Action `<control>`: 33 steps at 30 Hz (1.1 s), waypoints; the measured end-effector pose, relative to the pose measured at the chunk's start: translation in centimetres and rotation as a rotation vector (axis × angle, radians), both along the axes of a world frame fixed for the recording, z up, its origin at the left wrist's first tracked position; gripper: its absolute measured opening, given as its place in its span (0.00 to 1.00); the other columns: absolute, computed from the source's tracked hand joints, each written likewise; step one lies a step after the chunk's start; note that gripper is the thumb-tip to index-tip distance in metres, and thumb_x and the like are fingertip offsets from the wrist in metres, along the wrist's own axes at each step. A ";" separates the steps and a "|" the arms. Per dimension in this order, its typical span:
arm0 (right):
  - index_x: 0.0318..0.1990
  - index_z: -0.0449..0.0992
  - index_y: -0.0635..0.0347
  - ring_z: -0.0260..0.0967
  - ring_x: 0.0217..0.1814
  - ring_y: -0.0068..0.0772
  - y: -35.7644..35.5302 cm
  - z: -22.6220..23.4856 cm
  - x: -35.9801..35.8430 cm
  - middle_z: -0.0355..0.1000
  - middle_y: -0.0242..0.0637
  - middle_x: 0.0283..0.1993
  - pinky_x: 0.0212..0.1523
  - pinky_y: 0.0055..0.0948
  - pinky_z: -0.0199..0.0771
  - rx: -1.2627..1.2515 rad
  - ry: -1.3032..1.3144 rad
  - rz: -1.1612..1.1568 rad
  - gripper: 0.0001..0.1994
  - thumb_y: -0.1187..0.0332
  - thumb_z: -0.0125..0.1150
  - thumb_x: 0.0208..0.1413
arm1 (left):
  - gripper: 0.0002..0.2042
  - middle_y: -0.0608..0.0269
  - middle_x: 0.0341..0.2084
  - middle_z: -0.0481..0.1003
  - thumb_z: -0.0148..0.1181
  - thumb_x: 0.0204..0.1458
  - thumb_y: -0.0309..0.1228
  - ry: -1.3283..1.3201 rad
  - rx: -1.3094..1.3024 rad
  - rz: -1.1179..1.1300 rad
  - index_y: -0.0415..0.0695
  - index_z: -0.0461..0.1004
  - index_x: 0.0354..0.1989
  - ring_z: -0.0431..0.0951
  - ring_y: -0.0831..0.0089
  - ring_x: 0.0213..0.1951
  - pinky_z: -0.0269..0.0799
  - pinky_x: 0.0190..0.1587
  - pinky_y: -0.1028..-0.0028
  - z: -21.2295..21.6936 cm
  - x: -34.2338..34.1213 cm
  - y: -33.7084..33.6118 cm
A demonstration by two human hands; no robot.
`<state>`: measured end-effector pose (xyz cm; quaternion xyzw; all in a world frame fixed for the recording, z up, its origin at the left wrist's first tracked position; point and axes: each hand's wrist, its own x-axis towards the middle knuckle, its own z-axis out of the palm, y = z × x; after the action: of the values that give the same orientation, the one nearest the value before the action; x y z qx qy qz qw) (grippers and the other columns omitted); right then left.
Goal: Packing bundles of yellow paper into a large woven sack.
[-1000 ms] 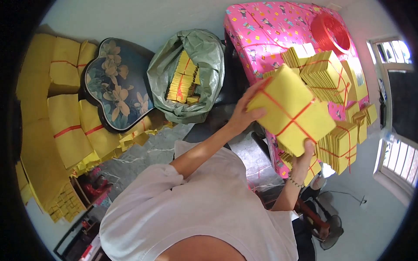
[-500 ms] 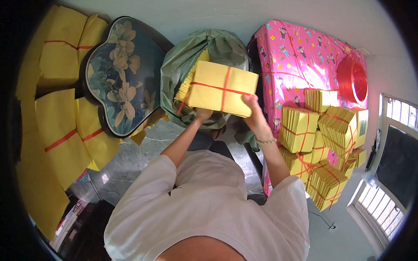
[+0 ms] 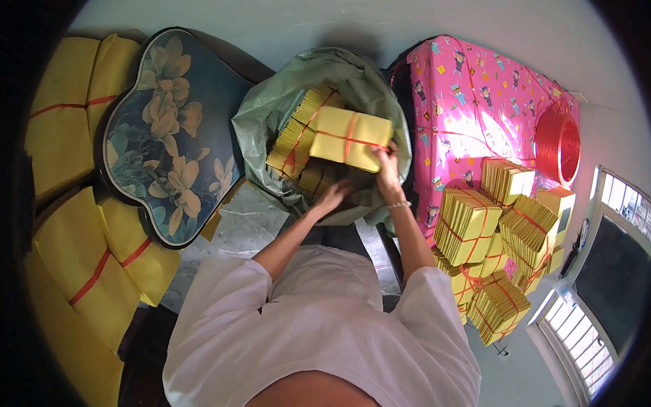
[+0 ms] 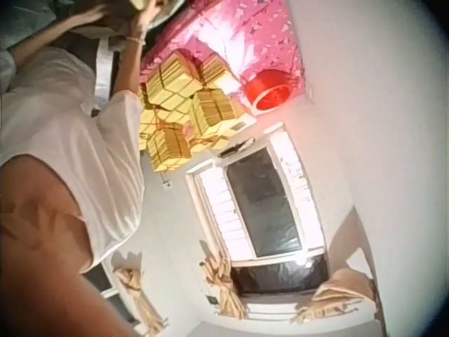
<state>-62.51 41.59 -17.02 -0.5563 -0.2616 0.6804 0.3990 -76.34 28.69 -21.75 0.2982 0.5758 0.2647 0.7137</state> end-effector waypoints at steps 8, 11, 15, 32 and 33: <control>0.56 0.63 0.63 0.64 0.57 0.33 1.1 3.6 0.7 0.66 0.38 0.54 0.58 0.33 0.61 -0.097 0.262 -0.076 0.26 0.57 0.55 0.54 | 0.25 0.50 0.57 0.63 0.39 0.58 0.46 -0.564 -0.570 1.193 0.47 0.56 0.61 0.64 0.51 0.55 0.58 0.58 0.52 -7.9 -2.9 5.5; 0.56 0.62 0.64 0.62 0.58 0.33 0.7 3.4 1.3 0.66 0.38 0.55 0.59 0.33 0.58 -0.059 0.219 -0.085 0.28 0.54 0.55 0.52 | 0.25 0.54 0.58 0.62 0.33 0.59 0.48 -0.771 -0.556 1.234 0.48 0.60 0.60 0.64 0.57 0.57 0.60 0.58 0.52 -9.7 -1.5 7.1; 0.55 0.63 0.61 0.62 0.56 0.35 0.3 2.9 1.4 0.65 0.38 0.53 0.57 0.37 0.60 -0.056 0.185 -0.130 0.29 0.53 0.58 0.49 | 0.24 0.63 0.57 0.65 0.38 0.59 0.48 -0.831 -0.223 1.015 0.50 0.61 0.60 0.64 0.67 0.57 0.60 0.59 0.58 -12.9 -1.4 6.5; 0.63 0.43 0.63 0.54 0.60 0.37 -1.4 4.5 0.6 0.56 0.46 0.56 0.61 0.35 0.55 -0.043 -0.100 0.412 0.45 0.57 0.64 0.41 | 0.22 0.59 0.52 0.69 0.48 0.55 0.43 -0.258 0.096 0.561 0.46 0.66 0.55 0.64 0.60 0.57 0.58 0.59 0.61 -18.4 -2.1 -1.0; 0.62 0.44 0.64 0.56 0.59 0.36 -1.0 4.4 0.9 0.58 0.46 0.55 0.60 0.34 0.58 -0.027 -0.119 0.423 0.45 0.58 0.64 0.40 | 0.22 0.58 0.52 0.69 0.48 0.54 0.43 -0.197 0.075 0.536 0.46 0.66 0.55 0.64 0.59 0.57 0.57 0.59 0.61 -18.8 -1.1 -0.9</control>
<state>-61.60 40.59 -12.59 -0.5337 -0.3863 0.7183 0.2236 -77.44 27.74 -40.56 0.1344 0.5520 0.4925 0.6593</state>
